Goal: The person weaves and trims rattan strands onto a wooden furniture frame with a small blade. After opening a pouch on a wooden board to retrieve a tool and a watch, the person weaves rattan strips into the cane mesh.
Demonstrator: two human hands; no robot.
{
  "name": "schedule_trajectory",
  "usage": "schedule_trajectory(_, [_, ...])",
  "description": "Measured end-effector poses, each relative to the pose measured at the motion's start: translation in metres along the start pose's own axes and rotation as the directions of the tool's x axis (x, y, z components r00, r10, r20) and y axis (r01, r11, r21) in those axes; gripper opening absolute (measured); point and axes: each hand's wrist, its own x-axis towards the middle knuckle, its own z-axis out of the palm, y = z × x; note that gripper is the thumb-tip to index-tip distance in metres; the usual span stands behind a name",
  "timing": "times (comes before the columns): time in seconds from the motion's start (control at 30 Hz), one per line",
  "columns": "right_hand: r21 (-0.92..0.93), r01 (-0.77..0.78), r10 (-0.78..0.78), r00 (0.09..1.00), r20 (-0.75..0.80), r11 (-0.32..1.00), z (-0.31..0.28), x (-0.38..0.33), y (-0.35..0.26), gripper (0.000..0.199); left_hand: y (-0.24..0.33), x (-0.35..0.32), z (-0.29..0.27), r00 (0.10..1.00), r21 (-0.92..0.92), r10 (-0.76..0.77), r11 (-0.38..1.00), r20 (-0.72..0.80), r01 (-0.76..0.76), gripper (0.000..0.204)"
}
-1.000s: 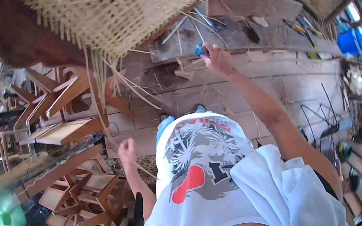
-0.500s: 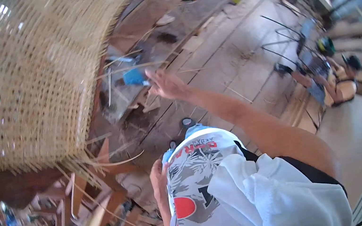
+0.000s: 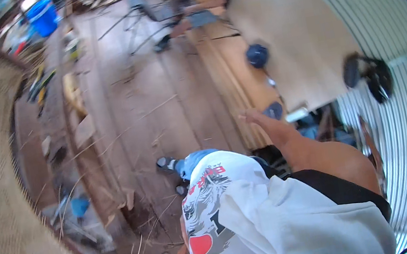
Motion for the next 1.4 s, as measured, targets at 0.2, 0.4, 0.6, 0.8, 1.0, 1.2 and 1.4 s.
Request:
schedule_trajectory(0.2, [0.222, -0.345, 0.336, 0.939, 0.08, 0.912, 0.083, -0.126, 0.005, 0.056, 0.065, 0.056, -0.057, 0.998, 0.172, 0.056, 0.983, 0.02, -0.058, 0.052])
schedule_trajectory(0.4, [0.712, -0.609, 0.28, 0.793, 0.541, 0.349, 0.136, -0.214, -0.09, 0.058, 0.203, 0.111, -0.083, 0.967, 0.348, 0.234, 0.902, 0.105, -0.256, 0.052])
schedule_trajectory(0.6, [0.833, -0.369, 0.079, 0.925, 0.371, 0.412, 0.206, -0.151, -0.084, 0.042, 0.295, 0.124, -0.049, 0.939, 0.446, 0.264, 0.829, 0.221, -0.338, 0.052])
schedule_trajectory(0.8, [0.713, -0.407, 0.534, 0.844, 0.054, 0.571, 0.108, -0.067, -0.113, 0.033, 0.359, 0.151, 0.013, 0.915, 0.563, 0.18, 0.74, 0.361, -0.368, 0.052])
schedule_trajectory(1.0, [0.813, -0.381, 0.456, 0.875, 0.164, 0.439, 0.018, -0.058, -0.121, 0.034, 0.456, 0.204, 0.078, 0.853, 0.629, 0.146, 0.616, 0.501, -0.475, 0.052])
schedule_trajectory(1.2, [0.674, -0.602, 0.609, 0.744, 0.277, 0.429, 0.051, -0.079, -0.139, 0.047, 0.543, 0.249, 0.12, 0.795, 0.639, 0.119, 0.53, 0.595, -0.557, 0.053])
schedule_trajectory(1.4, [0.691, -0.711, 0.622, 0.602, 0.501, 0.132, 0.095, -0.085, -0.171, 0.056, 0.593, 0.278, 0.128, 0.781, 0.686, 0.047, 0.446, 0.623, -0.575, 0.053])
